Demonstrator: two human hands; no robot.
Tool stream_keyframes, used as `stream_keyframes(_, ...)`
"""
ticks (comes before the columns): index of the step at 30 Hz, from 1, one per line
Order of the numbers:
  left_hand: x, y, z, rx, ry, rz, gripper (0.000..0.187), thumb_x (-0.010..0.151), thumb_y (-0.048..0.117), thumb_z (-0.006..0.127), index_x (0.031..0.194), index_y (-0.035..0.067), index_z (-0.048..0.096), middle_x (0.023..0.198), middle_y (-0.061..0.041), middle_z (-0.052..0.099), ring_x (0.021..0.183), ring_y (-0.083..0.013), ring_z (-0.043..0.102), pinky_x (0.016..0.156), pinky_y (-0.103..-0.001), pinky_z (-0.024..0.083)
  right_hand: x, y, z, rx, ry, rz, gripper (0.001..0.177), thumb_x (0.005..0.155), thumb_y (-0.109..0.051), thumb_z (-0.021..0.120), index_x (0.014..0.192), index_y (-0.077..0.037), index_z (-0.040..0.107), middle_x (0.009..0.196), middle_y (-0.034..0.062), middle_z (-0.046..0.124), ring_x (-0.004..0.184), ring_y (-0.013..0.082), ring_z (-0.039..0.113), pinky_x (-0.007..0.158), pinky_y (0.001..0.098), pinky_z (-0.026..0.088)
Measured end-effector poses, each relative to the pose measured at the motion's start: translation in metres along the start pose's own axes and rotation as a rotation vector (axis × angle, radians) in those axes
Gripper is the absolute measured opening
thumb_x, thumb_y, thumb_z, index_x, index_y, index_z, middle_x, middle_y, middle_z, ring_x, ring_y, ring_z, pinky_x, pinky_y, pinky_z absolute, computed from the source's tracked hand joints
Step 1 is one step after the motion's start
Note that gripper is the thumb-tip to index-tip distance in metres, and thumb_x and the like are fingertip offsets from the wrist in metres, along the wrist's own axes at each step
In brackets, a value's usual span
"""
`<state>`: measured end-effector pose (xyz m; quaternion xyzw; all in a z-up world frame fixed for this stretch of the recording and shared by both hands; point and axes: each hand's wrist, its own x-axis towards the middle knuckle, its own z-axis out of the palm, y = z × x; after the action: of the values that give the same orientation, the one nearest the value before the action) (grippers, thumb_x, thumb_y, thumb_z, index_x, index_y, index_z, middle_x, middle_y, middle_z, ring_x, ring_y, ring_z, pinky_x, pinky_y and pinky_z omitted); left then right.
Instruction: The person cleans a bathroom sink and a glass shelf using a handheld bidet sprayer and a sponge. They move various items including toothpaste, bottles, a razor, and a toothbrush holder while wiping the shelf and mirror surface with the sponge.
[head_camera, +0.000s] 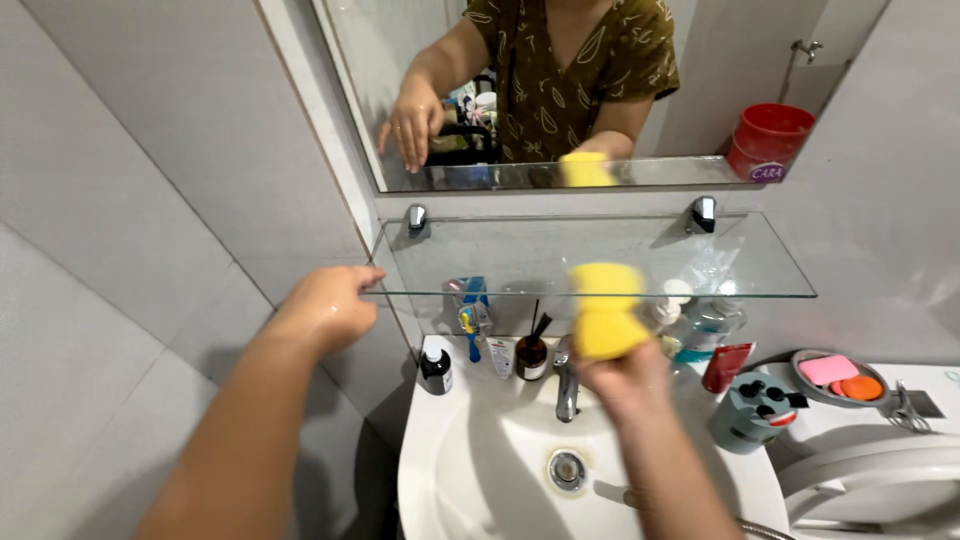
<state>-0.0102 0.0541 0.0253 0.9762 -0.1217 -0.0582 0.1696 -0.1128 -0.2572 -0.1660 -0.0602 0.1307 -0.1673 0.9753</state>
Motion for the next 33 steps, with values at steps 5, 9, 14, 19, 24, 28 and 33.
stream_keyframes(5,-0.002,-0.009,0.006,0.205,0.098,0.019,0.055,0.083,0.013,0.057,0.135,0.029,0.067,0.121,-0.015,0.071,0.116,-0.0347,0.064,0.111,-0.043,0.043,0.042,0.142,0.042,-0.156,-0.052,0.549,0.027,0.097,-0.017,0.053,0.118,-0.005,0.063,0.107,0.0116,0.073,0.095,0.0254,0.071,0.080,0.0425,0.056)
stream_keyframes(9,-0.002,-0.019,0.015,0.255,0.152,0.119,0.051,0.080,0.013,0.058,0.129,0.023,0.070,0.113,-0.015,0.073,0.111,-0.0321,0.067,0.108,-0.045,0.043,0.086,0.199,0.073,-0.162,-0.073,0.573,0.028,0.099,-0.023,0.052,0.115,-0.003,0.063,0.105,0.0132,0.073,0.095,0.0276,0.069,0.079,0.0437,0.056)
stream_keyframes(14,0.003,-0.030,0.024,0.207,0.214,0.245,0.058,0.072,0.007,0.057,0.128,0.018,0.070,0.102,-0.016,0.075,0.105,-0.0325,0.067,0.100,-0.047,0.046,0.131,0.218,0.085,0.031,-0.162,0.466,0.030,0.099,-0.012,0.046,0.119,0.004,0.062,0.109,0.0169,0.072,0.099,0.0298,0.071,0.086,0.0437,0.061)
stream_keyframes(19,0.006,-0.036,0.027,0.160,0.271,0.312,0.057,0.070,0.003,0.059,0.126,0.015,0.069,0.093,-0.017,0.074,0.097,-0.0346,0.068,0.092,-0.047,0.050,0.157,0.230,0.069,0.249,-0.159,0.347,0.026,0.100,-0.005,0.047,0.118,0.006,0.062,0.109,0.0194,0.071,0.098,0.0318,0.071,0.087,0.0437,0.061)
stream_keyframes(24,0.006,-0.037,0.026,0.146,0.249,0.299,0.058,0.069,0.001,0.061,0.127,0.013,0.065,0.091,-0.020,0.073,0.093,-0.0377,0.069,0.088,-0.049,0.052,0.145,0.246,0.064,0.343,-0.012,0.309,0.023,0.101,-0.006,0.051,0.117,0.004,0.064,0.111,0.0176,0.071,0.100,0.0301,0.071,0.090,0.0439,0.059)
stream_keyframes(28,0.004,-0.036,0.027,0.135,0.246,0.307,0.057,0.068,0.000,0.060,0.124,0.011,0.064,0.089,-0.020,0.073,0.093,-0.0384,0.068,0.088,-0.049,0.051,0.152,0.248,0.079,0.277,-0.088,0.331,0.029,0.098,-0.010,0.044,0.117,0.002,0.063,0.110,0.0170,0.071,0.100,0.0303,0.070,0.091,0.0444,0.057)
stream_keyframes(33,0.002,-0.034,0.029,0.146,0.267,0.315,0.043,0.070,-0.001,0.060,0.112,0.008,0.065,0.086,-0.018,0.073,0.093,-0.0375,0.068,0.088,-0.048,0.051,0.166,0.250,0.081,0.286,-0.164,0.456,0.027,0.101,-0.010,0.044,0.117,0.002,0.062,0.111,0.0167,0.070,0.102,0.0303,0.069,0.092,0.0440,0.057)
